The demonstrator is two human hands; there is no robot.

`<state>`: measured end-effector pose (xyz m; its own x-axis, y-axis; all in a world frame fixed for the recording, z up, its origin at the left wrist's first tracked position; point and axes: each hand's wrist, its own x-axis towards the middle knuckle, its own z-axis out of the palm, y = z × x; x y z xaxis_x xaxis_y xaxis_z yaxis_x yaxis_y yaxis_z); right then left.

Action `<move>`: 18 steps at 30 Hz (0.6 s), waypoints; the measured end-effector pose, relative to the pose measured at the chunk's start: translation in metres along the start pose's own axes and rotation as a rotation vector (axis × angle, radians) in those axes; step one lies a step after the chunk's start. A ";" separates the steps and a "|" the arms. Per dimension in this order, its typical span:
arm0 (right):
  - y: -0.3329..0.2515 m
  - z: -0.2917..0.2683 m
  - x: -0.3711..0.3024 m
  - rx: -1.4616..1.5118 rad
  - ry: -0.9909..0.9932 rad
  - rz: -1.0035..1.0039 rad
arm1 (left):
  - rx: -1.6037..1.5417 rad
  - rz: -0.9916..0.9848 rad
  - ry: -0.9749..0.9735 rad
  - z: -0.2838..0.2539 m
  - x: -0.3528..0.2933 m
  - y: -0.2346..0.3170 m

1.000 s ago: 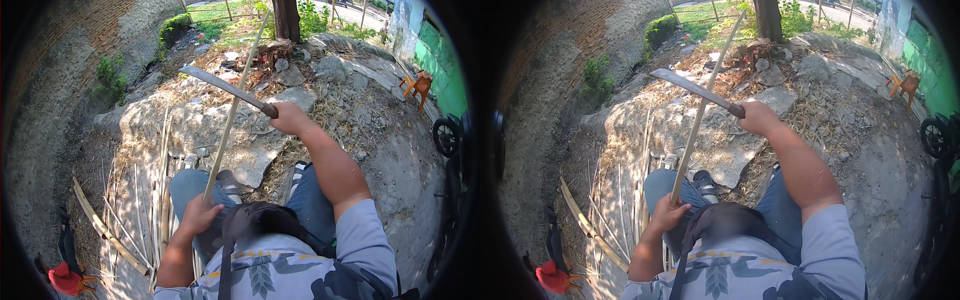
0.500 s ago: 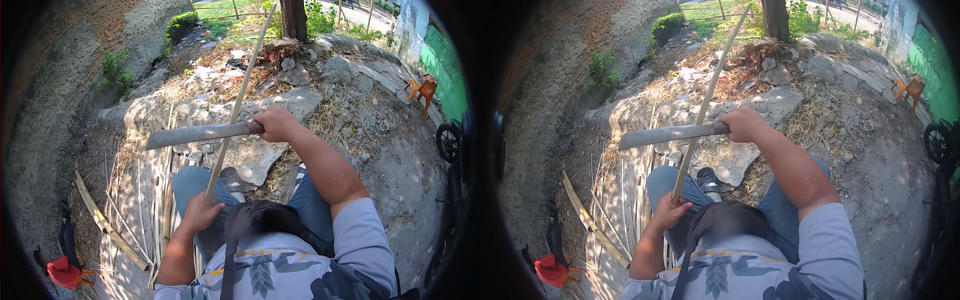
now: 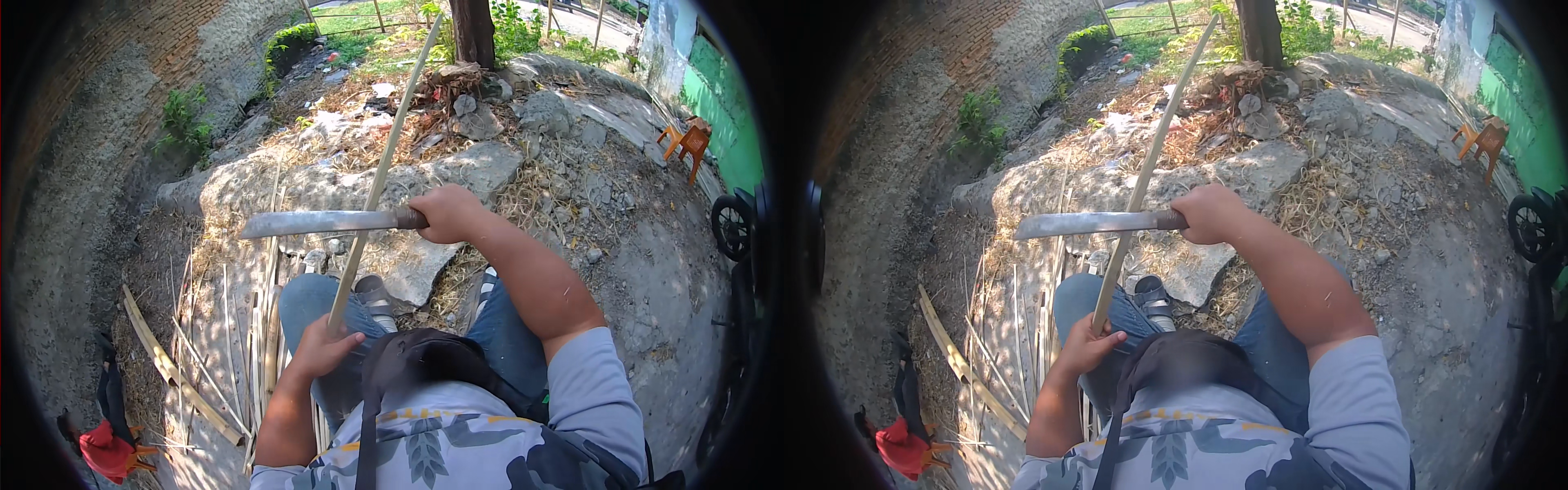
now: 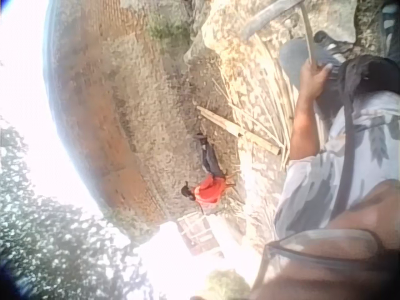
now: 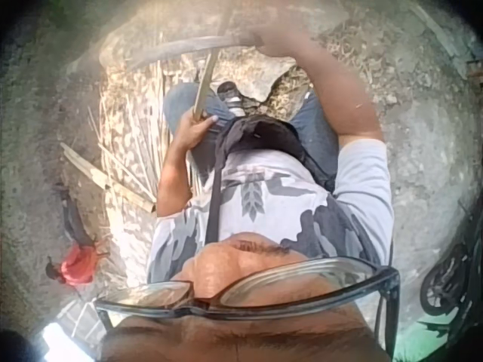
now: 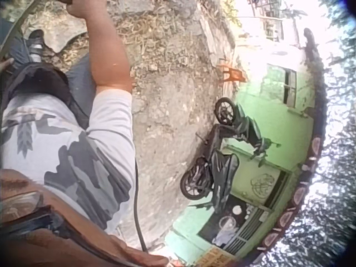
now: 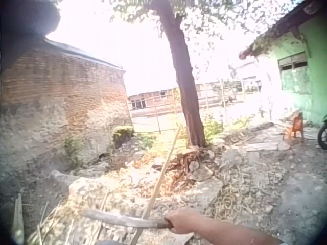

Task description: The person scrapes and shaves a bamboo strip using a machete.

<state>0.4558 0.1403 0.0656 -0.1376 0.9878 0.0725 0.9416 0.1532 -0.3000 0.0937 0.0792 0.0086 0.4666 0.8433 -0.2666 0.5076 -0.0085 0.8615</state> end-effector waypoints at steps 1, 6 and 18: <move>-0.009 0.005 0.002 -0.075 -0.012 -0.144 | 0.003 0.000 0.001 0.000 -0.002 0.002; -0.022 0.009 0.007 -0.173 -0.005 -0.385 | 0.066 0.004 0.017 -0.001 -0.008 0.004; 0.042 -0.005 0.005 0.160 0.049 0.191 | 0.082 -0.055 -0.051 -0.007 -0.005 0.018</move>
<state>0.4959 0.1510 0.0580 0.0569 0.9974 0.0451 0.8879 -0.0299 -0.4591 0.0957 0.0783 0.0283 0.4717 0.8151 -0.3362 0.5902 -0.0086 0.8072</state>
